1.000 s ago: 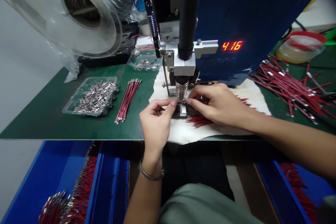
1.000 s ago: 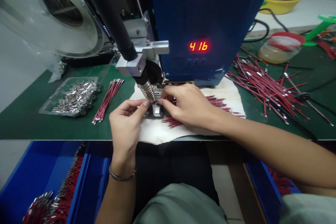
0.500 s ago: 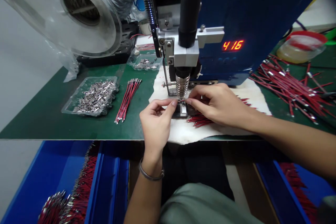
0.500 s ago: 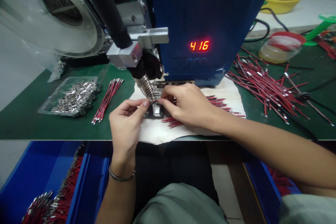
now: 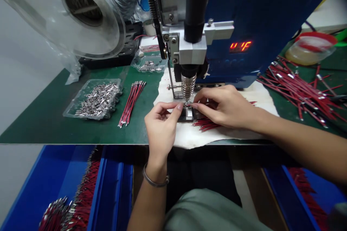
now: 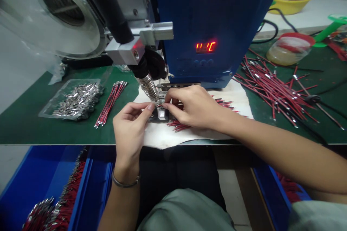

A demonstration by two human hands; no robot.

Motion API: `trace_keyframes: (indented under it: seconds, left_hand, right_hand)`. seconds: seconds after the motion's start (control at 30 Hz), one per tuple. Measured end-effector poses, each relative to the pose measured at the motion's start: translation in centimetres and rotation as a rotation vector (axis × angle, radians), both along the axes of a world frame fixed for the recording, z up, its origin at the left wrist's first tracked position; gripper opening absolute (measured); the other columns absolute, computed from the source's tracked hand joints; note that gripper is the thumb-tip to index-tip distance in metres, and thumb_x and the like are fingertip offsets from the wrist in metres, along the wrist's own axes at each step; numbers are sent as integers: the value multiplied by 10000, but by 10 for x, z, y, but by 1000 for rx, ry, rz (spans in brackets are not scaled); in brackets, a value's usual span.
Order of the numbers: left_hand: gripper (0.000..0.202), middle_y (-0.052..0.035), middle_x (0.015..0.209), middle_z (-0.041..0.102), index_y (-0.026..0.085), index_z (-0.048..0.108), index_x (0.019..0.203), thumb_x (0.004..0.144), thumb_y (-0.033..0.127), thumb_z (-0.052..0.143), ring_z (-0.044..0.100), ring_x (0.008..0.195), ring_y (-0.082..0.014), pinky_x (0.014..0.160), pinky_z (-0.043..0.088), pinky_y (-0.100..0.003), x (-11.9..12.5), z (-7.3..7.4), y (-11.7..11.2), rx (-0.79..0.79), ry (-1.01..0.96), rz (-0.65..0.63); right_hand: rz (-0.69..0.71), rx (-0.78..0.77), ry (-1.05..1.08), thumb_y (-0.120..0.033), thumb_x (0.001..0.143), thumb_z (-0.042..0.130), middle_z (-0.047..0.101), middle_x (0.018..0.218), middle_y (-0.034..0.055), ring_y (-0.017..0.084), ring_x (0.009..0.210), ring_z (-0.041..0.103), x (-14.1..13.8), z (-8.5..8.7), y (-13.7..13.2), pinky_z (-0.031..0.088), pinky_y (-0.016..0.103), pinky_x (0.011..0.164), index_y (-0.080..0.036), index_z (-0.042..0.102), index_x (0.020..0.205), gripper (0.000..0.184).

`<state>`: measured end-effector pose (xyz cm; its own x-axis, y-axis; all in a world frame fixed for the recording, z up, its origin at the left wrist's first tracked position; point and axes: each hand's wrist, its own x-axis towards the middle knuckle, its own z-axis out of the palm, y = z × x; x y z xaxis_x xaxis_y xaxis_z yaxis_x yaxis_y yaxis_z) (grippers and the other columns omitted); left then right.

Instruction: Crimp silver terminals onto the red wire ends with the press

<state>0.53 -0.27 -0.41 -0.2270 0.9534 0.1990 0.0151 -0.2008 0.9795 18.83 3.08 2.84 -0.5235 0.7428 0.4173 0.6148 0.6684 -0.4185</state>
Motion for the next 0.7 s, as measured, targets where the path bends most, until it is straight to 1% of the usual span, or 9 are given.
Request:
trace_keyframes:
  seconds: [0.1, 0.27, 0.4, 0.5, 0.57, 0.63, 0.67, 0.7]
  left_hand:
    - [137, -35, 800, 721, 167, 699, 781, 775, 288, 763, 594, 658, -110, 617, 453, -226, -1, -1, 0, 2, 8, -4]
    - [162, -33, 783, 700, 170, 693, 798, 769, 312, 766, 546, 610, -100, 563, 407, -222, -2, -1, 0, -18, -6, -10]
    - [175, -30, 768, 685, 176, 697, 800, 759, 328, 774, 508, 578, -90, 535, 378, -218, -3, -3, 0, -19, -27, -5]
    - [189, -16, 756, 672, 196, 709, 844, 742, 333, 788, 447, 520, -71, 497, 337, -215, -7, -2, -1, -39, -52, -15]
    - [193, -11, 715, 660, 208, 735, 870, 740, 342, 786, 417, 491, -72, 473, 309, -222, -13, 2, 1, -51, 15, -28]
    - [186, -18, 655, 644, 209, 770, 865, 754, 358, 768, 436, 496, -95, 466, 303, -237, -23, 11, 7, -25, 176, -13]
    - [186, -26, 645, 646, 209, 783, 854, 758, 366, 760, 460, 510, -109, 471, 311, -245, -29, 17, 12, 11, 263, 17]
    - [192, -38, 675, 665, 211, 791, 863, 763, 370, 752, 490, 540, -125, 488, 333, -253, -36, 23, 20, 46, 343, 43]
  right_hand:
    - [-4, 10, 3, -259, 887, 590, 719, 742, 28, 118, 570, 597, 0, 0, 0, 392, 239, 588, -153, 674, 865, 137]
    - [5, 32, -9, -258, 872, 604, 718, 746, 23, 121, 582, 597, 2, 0, 0, 398, 243, 597, -162, 682, 870, 123]
    - [40, 56, -45, -251, 877, 594, 713, 757, 30, 133, 612, 603, 5, 2, -1, 407, 253, 615, -165, 690, 883, 129]
    - [71, 84, -59, -244, 886, 581, 709, 768, 38, 142, 639, 610, 6, 2, -1, 411, 255, 623, -162, 690, 896, 137]
    - [82, 102, -59, -235, 887, 579, 711, 779, 42, 148, 661, 623, 6, 1, 0, 417, 257, 636, -158, 688, 894, 134]
    - [82, 114, -66, -235, 891, 575, 713, 785, 46, 154, 674, 630, 7, 1, 1, 420, 261, 645, -155, 685, 889, 136]
    - [79, 120, -73, -239, 894, 572, 712, 781, 47, 158, 679, 631, 7, 1, 1, 420, 264, 646, -155, 683, 886, 140]
    - [74, 125, -84, -244, 897, 568, 709, 778, 48, 162, 683, 631, 7, 2, 2, 419, 266, 647, -156, 681, 884, 144]
